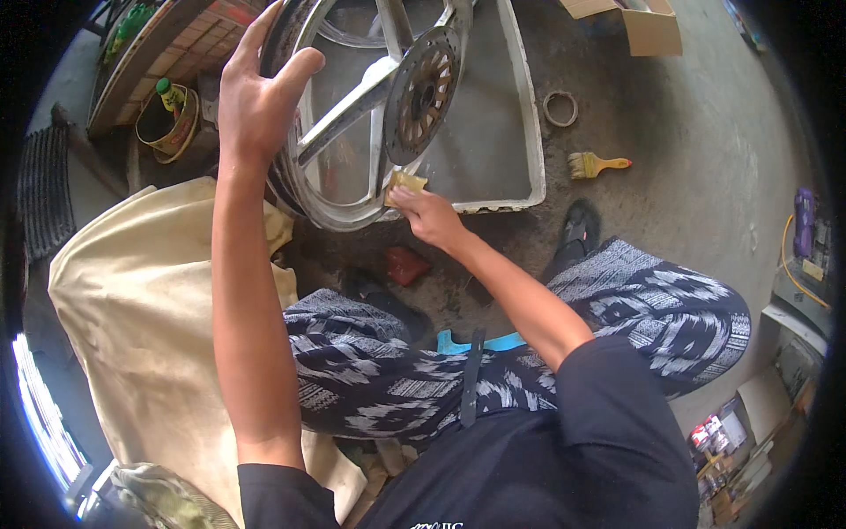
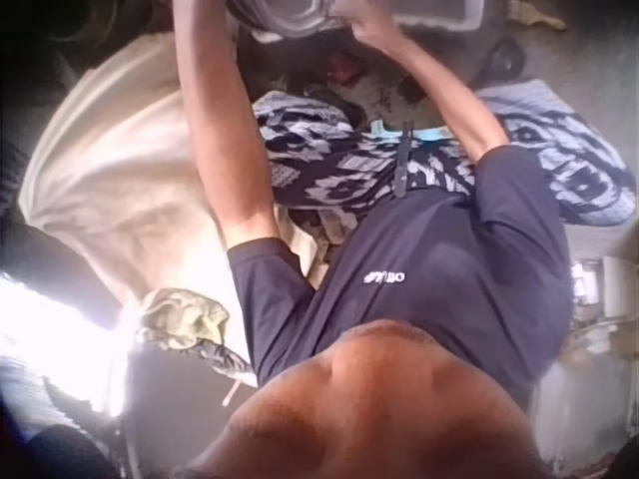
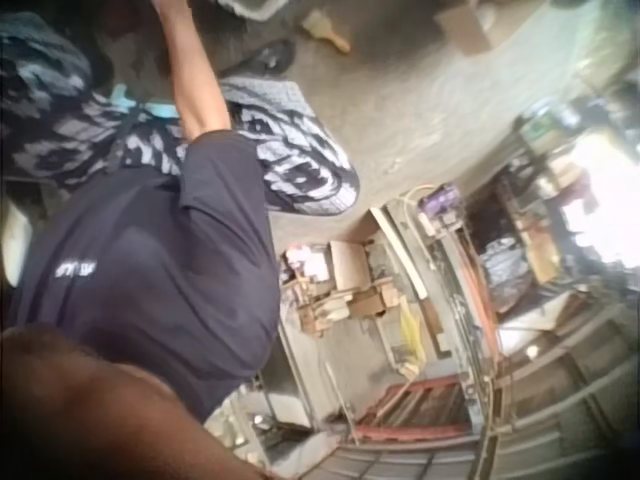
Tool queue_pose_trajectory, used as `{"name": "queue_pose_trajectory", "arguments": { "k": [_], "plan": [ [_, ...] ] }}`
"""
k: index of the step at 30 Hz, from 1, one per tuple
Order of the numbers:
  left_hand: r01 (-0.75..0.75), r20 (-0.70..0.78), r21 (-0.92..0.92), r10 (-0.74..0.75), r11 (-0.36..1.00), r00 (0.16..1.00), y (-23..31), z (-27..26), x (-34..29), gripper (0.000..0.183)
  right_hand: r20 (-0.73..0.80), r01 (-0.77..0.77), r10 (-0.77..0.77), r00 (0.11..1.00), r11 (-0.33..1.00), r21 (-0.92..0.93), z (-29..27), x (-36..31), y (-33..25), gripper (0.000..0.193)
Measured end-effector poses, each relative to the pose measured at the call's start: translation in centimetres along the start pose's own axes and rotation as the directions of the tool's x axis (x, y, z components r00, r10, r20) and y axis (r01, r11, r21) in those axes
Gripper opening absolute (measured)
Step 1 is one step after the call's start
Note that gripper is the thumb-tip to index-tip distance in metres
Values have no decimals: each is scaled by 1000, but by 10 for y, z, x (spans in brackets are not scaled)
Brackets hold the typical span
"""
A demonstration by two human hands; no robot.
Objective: The person sands a motorcycle wheel rim by hand using a piece of sandpaper, rotating the wheel in a tray to reach different sections.
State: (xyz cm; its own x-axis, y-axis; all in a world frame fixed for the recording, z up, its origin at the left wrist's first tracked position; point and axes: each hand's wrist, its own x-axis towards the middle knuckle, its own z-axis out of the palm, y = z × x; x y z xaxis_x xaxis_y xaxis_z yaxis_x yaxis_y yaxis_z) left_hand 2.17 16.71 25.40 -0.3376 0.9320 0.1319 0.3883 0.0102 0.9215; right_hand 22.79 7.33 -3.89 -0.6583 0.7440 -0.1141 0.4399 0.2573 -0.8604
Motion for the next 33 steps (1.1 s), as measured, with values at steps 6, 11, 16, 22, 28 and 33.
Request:
{"name": "queue_pose_trajectory", "arguments": {
  "k": [6, 11, 16, 22, 28, 33],
  "plan": [
    [-45, 25, 13, 45, 999, 999, -5, 0, 2, 64, -140, 28, -41, 989, 995, -92, 14, -5, -17, 31],
    [-109, -31, 163, 115, 981, 993, 13, 9, -7, 64, -237, -33, 63, 969, 991, 128, 17, -8, -46, 28],
    [16, -42, 129, -11, 992, 999, 14, 4, -1, 66, -290, 131, -67, 955, 969, 209, 15, -24, -84, 21],
    [-41, -30, 79, 43, 996, 999, -3, 2, 0, 66, -324, 74, 30, 946, 950, 303, 15, -20, -109, 20],
    [-46, -45, 43, 48, 998, 998, -6, -3, -8, 65, -364, 42, 68, 929, 958, 285, 22, -17, -110, 20],
    [15, -39, -22, -16, 1000, 999, -3, -3, -13, 65, -421, -18, 146, 895, 955, 295, 30, -17, -92, 21]
  ]
}}
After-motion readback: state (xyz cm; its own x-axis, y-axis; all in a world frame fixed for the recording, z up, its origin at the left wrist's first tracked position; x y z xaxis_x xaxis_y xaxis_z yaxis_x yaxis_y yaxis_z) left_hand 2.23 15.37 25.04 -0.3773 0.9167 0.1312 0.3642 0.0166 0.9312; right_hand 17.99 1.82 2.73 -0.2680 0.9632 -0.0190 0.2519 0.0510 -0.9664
